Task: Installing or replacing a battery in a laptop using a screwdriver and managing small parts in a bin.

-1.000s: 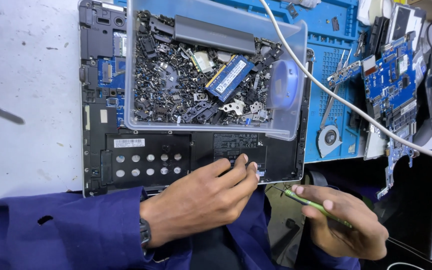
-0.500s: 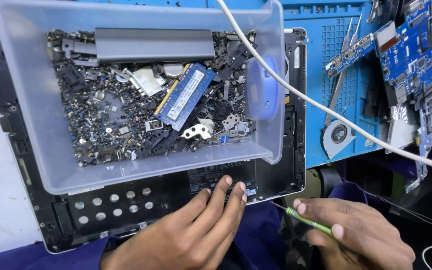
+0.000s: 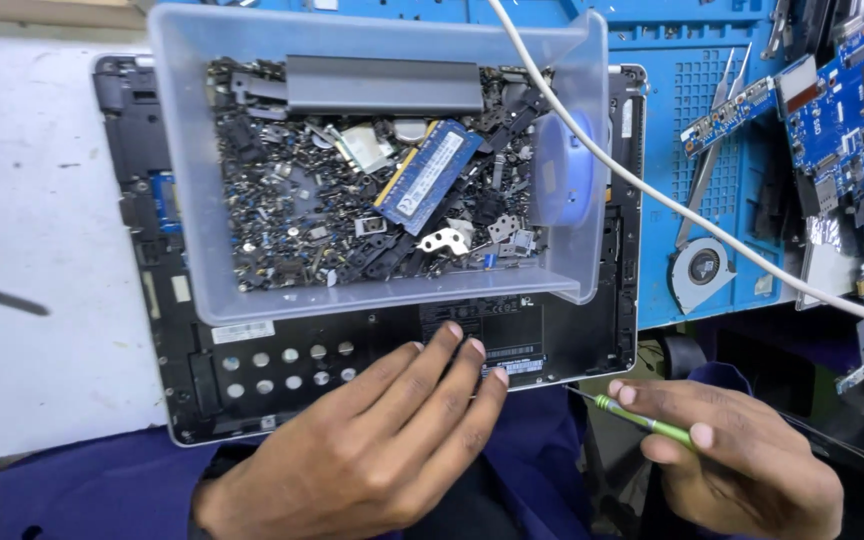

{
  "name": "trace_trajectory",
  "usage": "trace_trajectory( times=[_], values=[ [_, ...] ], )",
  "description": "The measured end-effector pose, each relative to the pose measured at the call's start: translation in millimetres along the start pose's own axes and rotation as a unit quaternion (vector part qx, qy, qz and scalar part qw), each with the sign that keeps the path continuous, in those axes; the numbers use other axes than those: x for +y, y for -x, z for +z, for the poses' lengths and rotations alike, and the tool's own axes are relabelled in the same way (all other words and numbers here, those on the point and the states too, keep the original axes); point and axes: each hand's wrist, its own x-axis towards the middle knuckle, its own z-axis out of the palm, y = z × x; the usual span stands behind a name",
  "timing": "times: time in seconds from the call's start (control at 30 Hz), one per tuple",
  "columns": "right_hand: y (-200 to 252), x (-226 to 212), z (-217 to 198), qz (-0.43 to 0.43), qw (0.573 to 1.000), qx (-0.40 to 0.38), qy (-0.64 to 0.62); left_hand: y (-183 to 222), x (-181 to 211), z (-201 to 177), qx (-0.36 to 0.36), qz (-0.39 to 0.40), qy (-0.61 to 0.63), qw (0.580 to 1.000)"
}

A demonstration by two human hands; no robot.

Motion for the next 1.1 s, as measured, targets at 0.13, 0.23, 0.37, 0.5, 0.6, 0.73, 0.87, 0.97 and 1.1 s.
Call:
trace_trajectory(
  times=[0.13,0.23,0.37,0.5,0.6,0.73,0.87,0.97,1.1],
  values=[
    [1.7,14.3,4.9,-0.092,0.996,0.014,-0.016,18.5,0.1,-9.0,0.014,-0.053,0.000,0.999],
    [-3.4,7.0,22.7,-0.116,0.990,0.081,-0.014,37.5,6.4,-6.6,0.033,-0.056,-0.035,0.997],
    [-4.7,8.6,28.9,-0.167,0.982,0.080,-0.024,53.8,7.2,-8.6,0.060,-0.048,-0.082,0.994],
    [-1.5,-8.6,26.0,-0.102,0.992,0.062,-0.038,59.4,0.3,-21.6,0.069,-0.083,-0.075,0.991],
    [-3.5,-23.7,21.1,0.014,0.998,0.039,-0.039,63.5,-7.0,-25.5,0.060,-0.116,-0.063,0.989],
    [5.4,-17.7,8.2,0.120,0.992,0.010,-0.028,64.3,-8.3,-18.3,0.045,-0.136,-0.067,0.987],
    [8.7,-31.7,12.1,0.078,0.997,0.012,-0.005,66.6,-9.9,-21.7,0.046,-0.139,-0.080,0.986],
    [5.5,-46.4,22.2,0.146,0.986,0.045,0.064,78.4,-13.6,-26.4,-0.010,-0.130,-0.051,0.990],
    [6.0,-40.7,18.9,0.079,0.979,0.147,0.115,90.7,-17.2,-31.4,0.038,-0.133,0.000,0.990]
  ],
)
